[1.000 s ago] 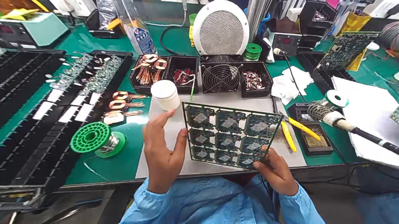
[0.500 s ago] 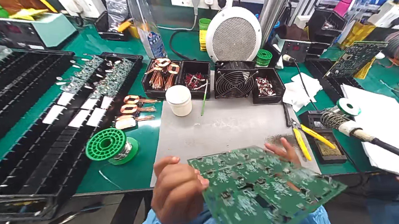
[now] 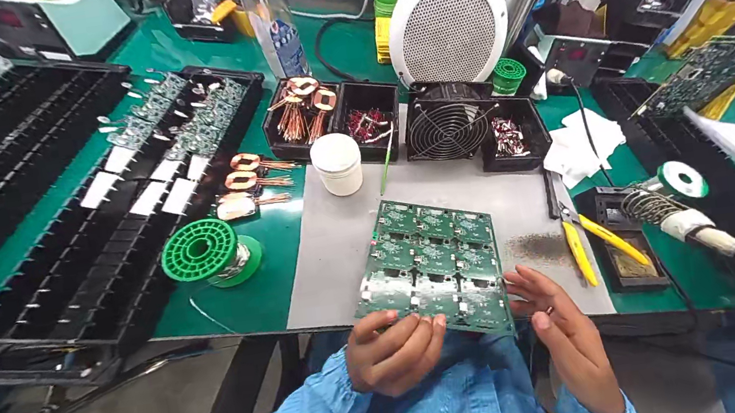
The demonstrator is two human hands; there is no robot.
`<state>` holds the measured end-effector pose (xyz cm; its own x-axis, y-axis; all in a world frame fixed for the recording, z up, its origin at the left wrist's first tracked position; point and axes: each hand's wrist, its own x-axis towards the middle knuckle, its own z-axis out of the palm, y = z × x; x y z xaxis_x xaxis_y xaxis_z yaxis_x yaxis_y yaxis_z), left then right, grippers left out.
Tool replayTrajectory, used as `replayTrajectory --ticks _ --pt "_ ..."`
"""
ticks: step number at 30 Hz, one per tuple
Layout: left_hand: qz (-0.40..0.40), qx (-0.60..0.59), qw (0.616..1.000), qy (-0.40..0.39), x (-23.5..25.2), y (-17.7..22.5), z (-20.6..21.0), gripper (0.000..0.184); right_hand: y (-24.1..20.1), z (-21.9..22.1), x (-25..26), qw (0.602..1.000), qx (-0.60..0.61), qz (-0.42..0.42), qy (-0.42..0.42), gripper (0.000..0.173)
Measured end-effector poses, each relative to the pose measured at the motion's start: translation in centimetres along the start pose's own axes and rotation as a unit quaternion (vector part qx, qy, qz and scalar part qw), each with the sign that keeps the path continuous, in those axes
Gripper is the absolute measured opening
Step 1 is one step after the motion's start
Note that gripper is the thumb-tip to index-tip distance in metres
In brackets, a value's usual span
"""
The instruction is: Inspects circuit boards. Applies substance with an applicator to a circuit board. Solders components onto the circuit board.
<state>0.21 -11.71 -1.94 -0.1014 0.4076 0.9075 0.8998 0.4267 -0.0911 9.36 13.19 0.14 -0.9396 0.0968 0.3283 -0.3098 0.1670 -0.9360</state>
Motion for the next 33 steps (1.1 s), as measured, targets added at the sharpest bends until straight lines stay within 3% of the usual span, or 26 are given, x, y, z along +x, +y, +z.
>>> replayTrajectory --ticks 3,6,10,14,17,20,23,26,28,33 --pt "-0.005 -0.028 0.999 -0.037 0.0 1.3 0.7 0.015 0.1 -0.4 0.4 0.999 -0.040 0.012 0.015 0.054" --pt "-0.042 -0.045 0.995 -0.085 0.2 2.0 1.4 0.017 -0.1 -1.0 0.8 0.983 -0.183 0.003 0.029 0.050" --pt "-0.075 -0.079 0.990 -0.094 0.5 2.1 1.7 0.013 -1.7 -1.9 2.8 0.909 -0.403 -0.094 0.057 0.037" --pt "-0.115 -0.086 0.988 -0.064 1.1 0.8 1.3 0.012 -4.5 -0.7 7.4 0.846 -0.488 -0.215 0.024 0.027" --pt "-0.207 -0.042 0.974 -0.077 4.2 -2.9 -1.0 0.025 -5.7 2.2 11.0 0.792 -0.532 -0.297 -0.019 0.023" --pt "-0.306 -0.031 0.944 -0.122 7.6 -8.6 -3.7 0.074 -4.7 5.5 15.0 0.752 -0.538 -0.374 -0.067 0.018" --pt "-0.453 -0.127 0.881 -0.057 7.8 -12.4 -2.8 0.099 -2.2 8.2 18.1 0.742 -0.532 -0.395 -0.101 0.015" --pt "-0.612 -0.243 0.752 -0.042 7.5 -13.2 -1.5 0.105 0.0 9.9 19.9 0.734 -0.538 -0.397 -0.119 0.016" --pt "-0.657 -0.261 0.705 -0.048 7.1 -13.4 -0.9 0.105 1.4 10.5 20.9 0.716 -0.543 -0.418 -0.131 0.016" --pt "-0.646 -0.242 0.717 -0.096 6.1 -15.3 0.6 0.094 2.9 10.5 22.9 0.694 -0.534 -0.444 -0.190 0.014"
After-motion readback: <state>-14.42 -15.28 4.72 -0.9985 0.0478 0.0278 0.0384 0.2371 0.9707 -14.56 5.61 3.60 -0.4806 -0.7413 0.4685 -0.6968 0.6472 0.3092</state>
